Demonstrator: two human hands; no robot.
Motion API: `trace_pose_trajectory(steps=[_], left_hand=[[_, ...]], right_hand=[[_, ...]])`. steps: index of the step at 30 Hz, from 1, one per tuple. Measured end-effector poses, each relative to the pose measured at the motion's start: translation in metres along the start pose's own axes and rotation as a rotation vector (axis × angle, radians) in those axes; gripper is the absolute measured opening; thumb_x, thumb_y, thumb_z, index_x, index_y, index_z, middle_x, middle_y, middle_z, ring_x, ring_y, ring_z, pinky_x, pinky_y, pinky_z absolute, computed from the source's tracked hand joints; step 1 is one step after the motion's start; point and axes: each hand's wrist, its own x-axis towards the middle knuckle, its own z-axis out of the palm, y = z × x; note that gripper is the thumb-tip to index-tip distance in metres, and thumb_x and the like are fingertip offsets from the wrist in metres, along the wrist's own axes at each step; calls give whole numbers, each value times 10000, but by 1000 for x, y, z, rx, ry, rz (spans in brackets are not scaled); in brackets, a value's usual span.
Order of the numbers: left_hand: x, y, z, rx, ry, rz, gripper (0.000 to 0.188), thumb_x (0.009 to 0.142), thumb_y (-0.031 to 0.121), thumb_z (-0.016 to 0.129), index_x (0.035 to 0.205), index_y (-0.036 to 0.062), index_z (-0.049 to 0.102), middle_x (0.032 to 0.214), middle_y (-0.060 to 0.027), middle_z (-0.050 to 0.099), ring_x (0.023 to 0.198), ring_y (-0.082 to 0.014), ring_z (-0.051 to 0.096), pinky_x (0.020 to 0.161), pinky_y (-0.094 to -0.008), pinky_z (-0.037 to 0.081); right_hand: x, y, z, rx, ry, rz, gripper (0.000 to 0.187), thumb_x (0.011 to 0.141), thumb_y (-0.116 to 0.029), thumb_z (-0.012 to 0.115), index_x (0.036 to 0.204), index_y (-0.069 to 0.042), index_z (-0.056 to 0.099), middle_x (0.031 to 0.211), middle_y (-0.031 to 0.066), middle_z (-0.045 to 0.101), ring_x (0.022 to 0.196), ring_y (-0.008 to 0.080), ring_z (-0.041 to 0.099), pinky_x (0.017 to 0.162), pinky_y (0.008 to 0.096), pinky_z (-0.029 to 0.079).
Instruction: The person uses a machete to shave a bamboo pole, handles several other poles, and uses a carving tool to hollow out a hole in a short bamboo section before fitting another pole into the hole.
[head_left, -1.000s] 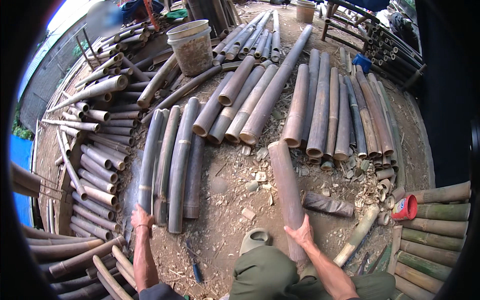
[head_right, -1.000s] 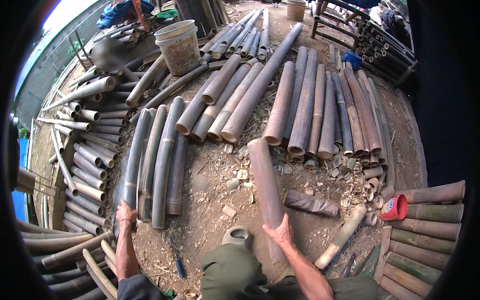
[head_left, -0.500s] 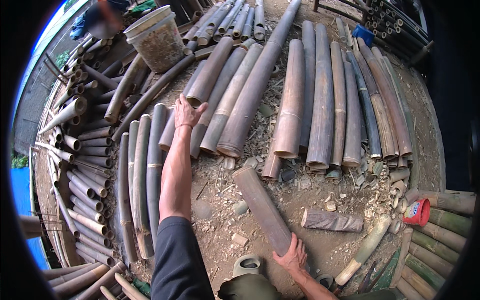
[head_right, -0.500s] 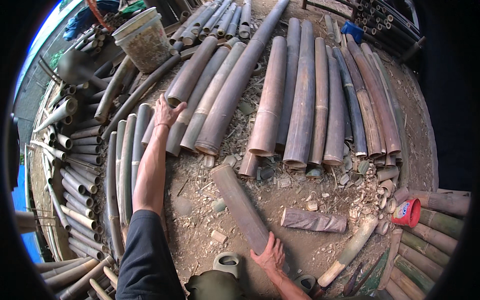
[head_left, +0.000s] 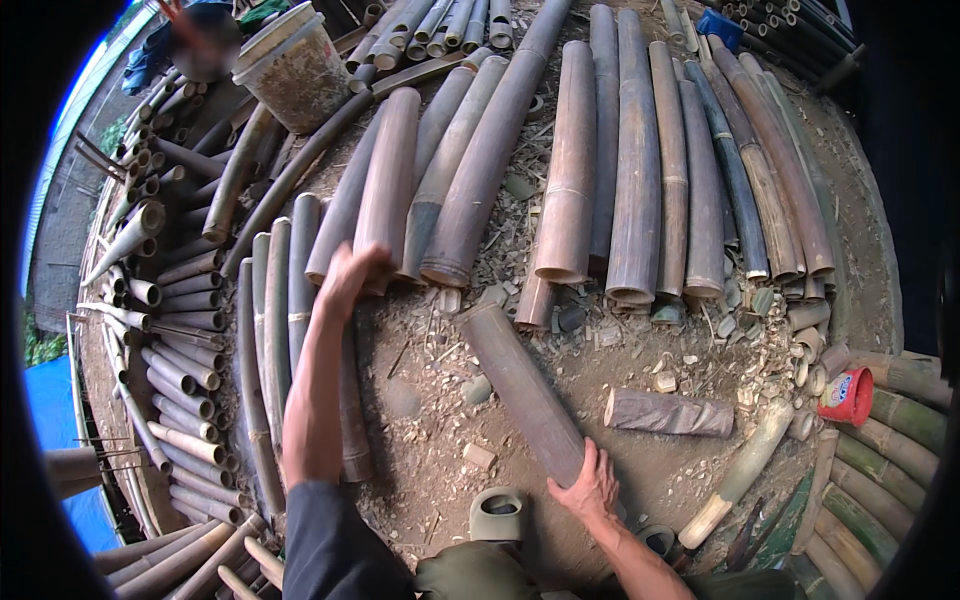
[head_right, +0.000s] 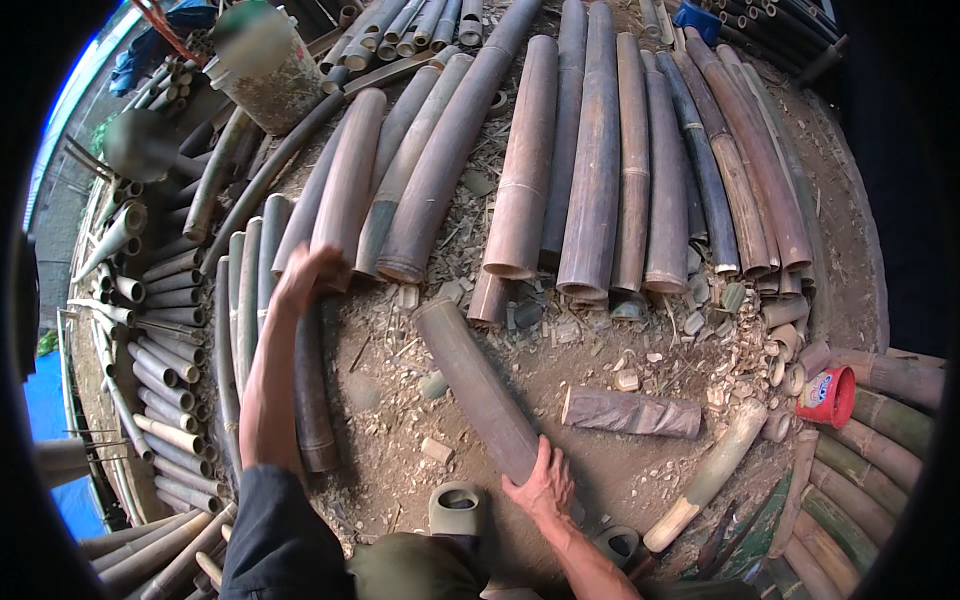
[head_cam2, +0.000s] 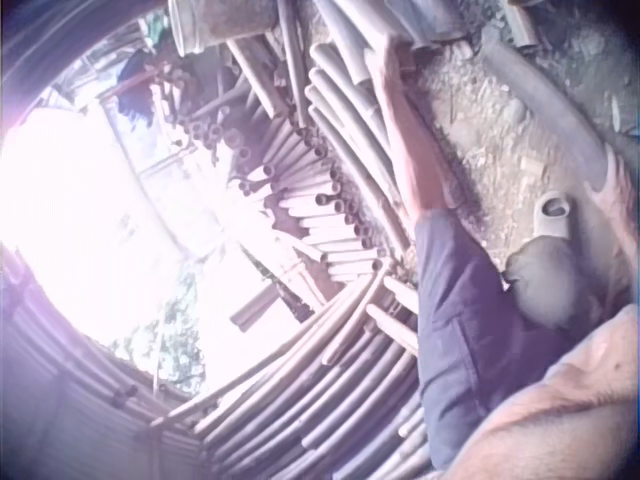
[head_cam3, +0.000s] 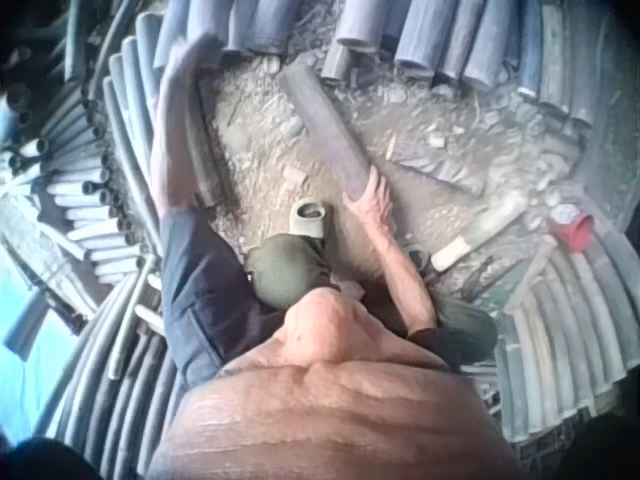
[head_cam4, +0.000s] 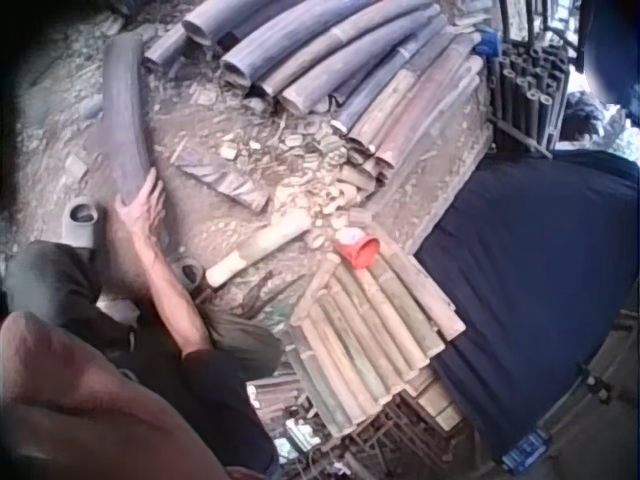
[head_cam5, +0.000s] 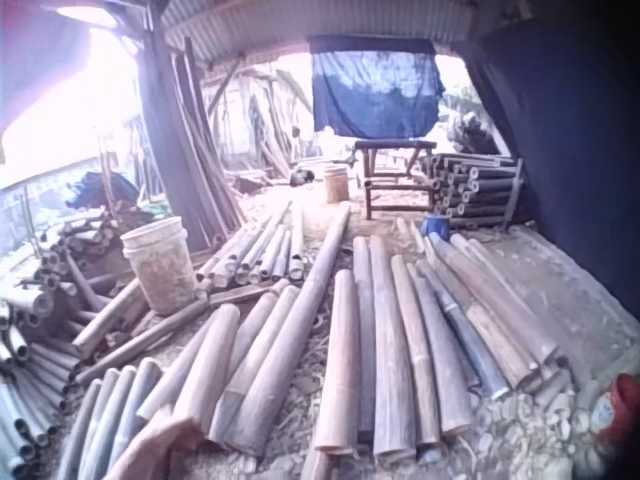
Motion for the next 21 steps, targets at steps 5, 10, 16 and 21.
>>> trace_pose_trajectory(steps=[5,10,16,21], left_hand=[[-262,-73,13,-783,-426,-33,944,744,594,643,1391,-53,407,1272,-294,546,1139,-460,572,1014,-621,419],[-390,-146,25,-775,-21,-255,796,740,465,743,1286,-52,484,1101,-229,642,989,-318,660,869,-463,566],[-533,-205,54,-694,-118,-54,720,729,360,766,1266,-44,507,1069,-173,650,963,-279,661,884,-414,543],[-576,-284,49,-1008,-327,-303,735,767,437,693,1300,-31,500,1139,-223,640,1018,-338,653,930,-480,520]], right_hand=[[-54,7,-15,112,24,-60,954,631,-391,832,1389,-75,347,1225,215,489,1114,418,543,887,505,503],[-114,31,-15,739,-327,-197,834,713,-448,775,1338,4,458,1137,171,614,1037,271,609,903,377,494],[-232,17,-3,1106,-452,-189,809,778,-445,697,1371,35,430,1193,133,585,1054,203,568,936,338,453],[-290,-33,41,1268,-556,-144,805,780,-457,700,1379,8,428,1222,103,569,1069,192,556,943,355,453]])
